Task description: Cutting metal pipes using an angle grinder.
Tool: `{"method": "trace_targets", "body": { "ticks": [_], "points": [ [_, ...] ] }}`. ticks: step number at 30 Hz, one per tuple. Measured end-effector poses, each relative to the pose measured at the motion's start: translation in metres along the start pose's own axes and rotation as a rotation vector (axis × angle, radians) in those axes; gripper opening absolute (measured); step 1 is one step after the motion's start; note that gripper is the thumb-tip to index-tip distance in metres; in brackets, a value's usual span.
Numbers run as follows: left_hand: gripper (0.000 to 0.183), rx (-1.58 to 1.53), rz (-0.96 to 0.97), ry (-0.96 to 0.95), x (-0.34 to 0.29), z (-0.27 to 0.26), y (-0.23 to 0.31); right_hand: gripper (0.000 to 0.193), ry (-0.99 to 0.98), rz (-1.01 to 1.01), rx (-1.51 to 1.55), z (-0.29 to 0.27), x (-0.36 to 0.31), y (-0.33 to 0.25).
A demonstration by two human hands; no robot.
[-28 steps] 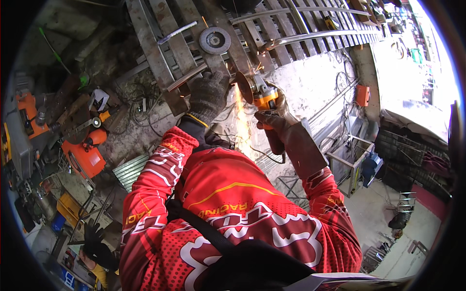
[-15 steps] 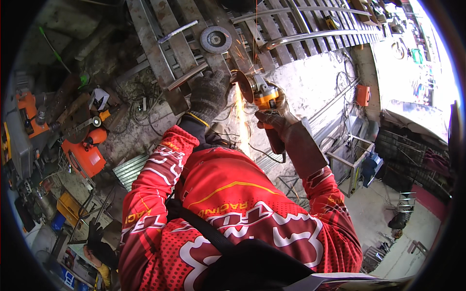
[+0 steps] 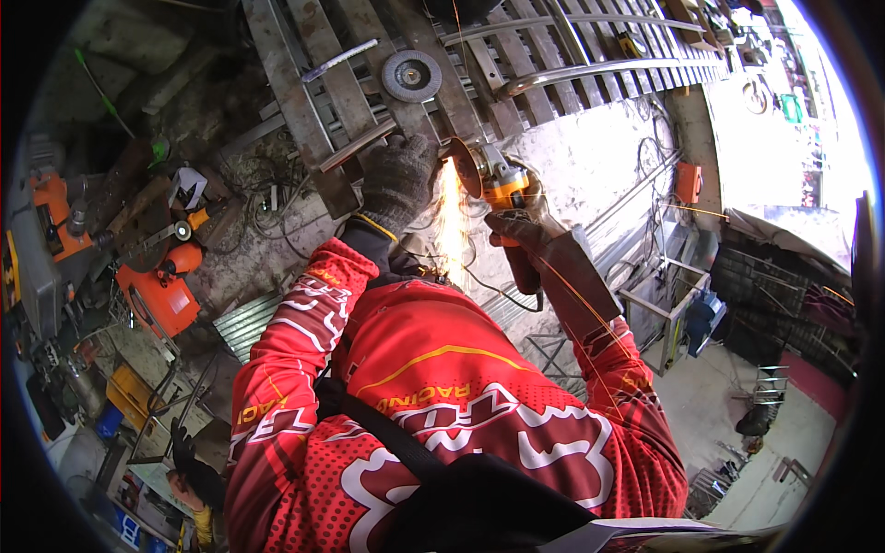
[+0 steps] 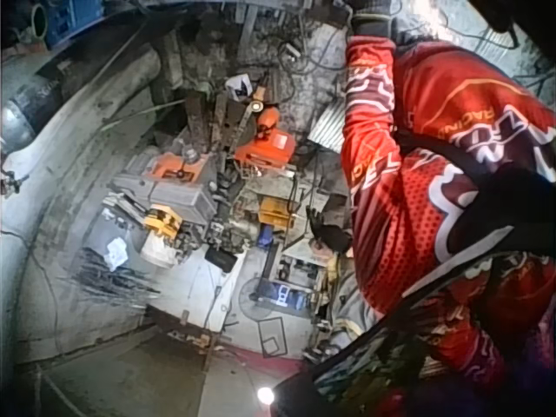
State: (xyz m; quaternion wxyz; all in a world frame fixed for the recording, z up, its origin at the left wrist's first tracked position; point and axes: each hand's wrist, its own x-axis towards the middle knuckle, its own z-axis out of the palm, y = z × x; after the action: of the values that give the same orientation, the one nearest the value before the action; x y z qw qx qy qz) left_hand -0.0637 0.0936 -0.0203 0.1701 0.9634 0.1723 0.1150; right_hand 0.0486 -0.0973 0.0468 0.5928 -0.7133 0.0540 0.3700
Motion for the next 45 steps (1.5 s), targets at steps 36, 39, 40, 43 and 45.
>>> {"method": "trace_targets", "body": {
  "ticks": [36,39,40,43,45],
  "points": [
    [0.032,-0.025,-0.004,0.015,-0.002,-0.001,-0.002,0.043,0.018,-0.022,-0.115,0.009,-0.013,-0.009],
    [0.034,-0.010,0.006,0.007,-0.001,-0.001,-0.002,0.046,-0.025,0.020,-0.037,0.002,-0.006,-0.004],
    [0.034,-0.011,0.000,-0.002,-0.001,-0.001,-0.002,0.047,-0.041,-0.043,-0.035,-0.005,0.003,0.009],
    [0.036,-0.015,-0.003,-0.012,0.000,-0.001,0.000,0.049,-0.071,-0.190,-0.004,-0.025,0.034,0.048],
    [0.037,-0.022,0.008,0.005,0.001,-0.002,0.001,0.049,-0.089,-0.123,0.108,-0.042,0.059,0.072]
  ]
}}
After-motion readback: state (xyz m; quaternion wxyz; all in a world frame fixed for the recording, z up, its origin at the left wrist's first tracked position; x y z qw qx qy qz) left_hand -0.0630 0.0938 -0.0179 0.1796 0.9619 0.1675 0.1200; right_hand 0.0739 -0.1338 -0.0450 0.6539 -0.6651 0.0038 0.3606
